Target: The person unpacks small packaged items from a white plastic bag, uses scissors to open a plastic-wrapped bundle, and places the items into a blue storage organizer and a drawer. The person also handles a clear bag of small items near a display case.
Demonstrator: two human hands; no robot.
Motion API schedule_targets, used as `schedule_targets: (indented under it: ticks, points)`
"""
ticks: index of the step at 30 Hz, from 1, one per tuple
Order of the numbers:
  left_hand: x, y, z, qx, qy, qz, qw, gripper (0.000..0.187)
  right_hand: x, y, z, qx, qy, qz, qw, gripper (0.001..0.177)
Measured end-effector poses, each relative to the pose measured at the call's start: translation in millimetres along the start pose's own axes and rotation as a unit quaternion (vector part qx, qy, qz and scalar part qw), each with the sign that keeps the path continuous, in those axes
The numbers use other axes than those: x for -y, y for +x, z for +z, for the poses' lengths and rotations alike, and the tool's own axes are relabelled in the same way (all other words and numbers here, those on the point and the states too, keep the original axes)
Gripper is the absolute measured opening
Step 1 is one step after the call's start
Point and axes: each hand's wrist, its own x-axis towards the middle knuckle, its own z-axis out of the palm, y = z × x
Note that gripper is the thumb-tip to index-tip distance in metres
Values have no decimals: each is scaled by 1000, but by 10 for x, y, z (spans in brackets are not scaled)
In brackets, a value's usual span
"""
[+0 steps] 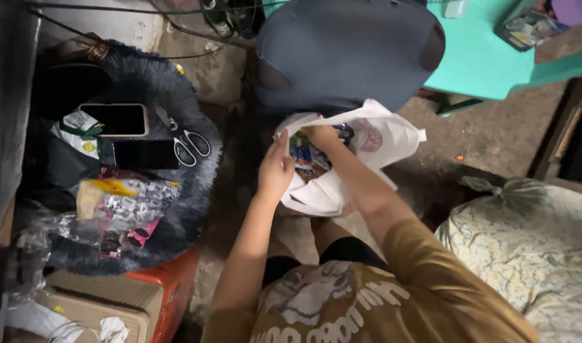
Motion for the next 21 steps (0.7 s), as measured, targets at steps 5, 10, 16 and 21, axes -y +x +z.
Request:
schedule_targets:
  ticks: [5, 10, 16, 21]
  points:
    - [9, -41, -58, 4, -55, 64, 996, 74, 4, 202, 104, -73, 9, 62, 995, 54]
    - [-11, -53, -141, 17, -62, 37, 997, 72, 149, 249, 192, -95, -51, 74, 991, 53]
    - [-34, -51, -165, 5, -80, 13, 997, 70, 304, 54, 265, -125, -143, 46, 981, 52]
    - [32, -64, -113, 5, -84, -28, 996, 65, 411, -370, 111, -126, -86, 61, 986, 56]
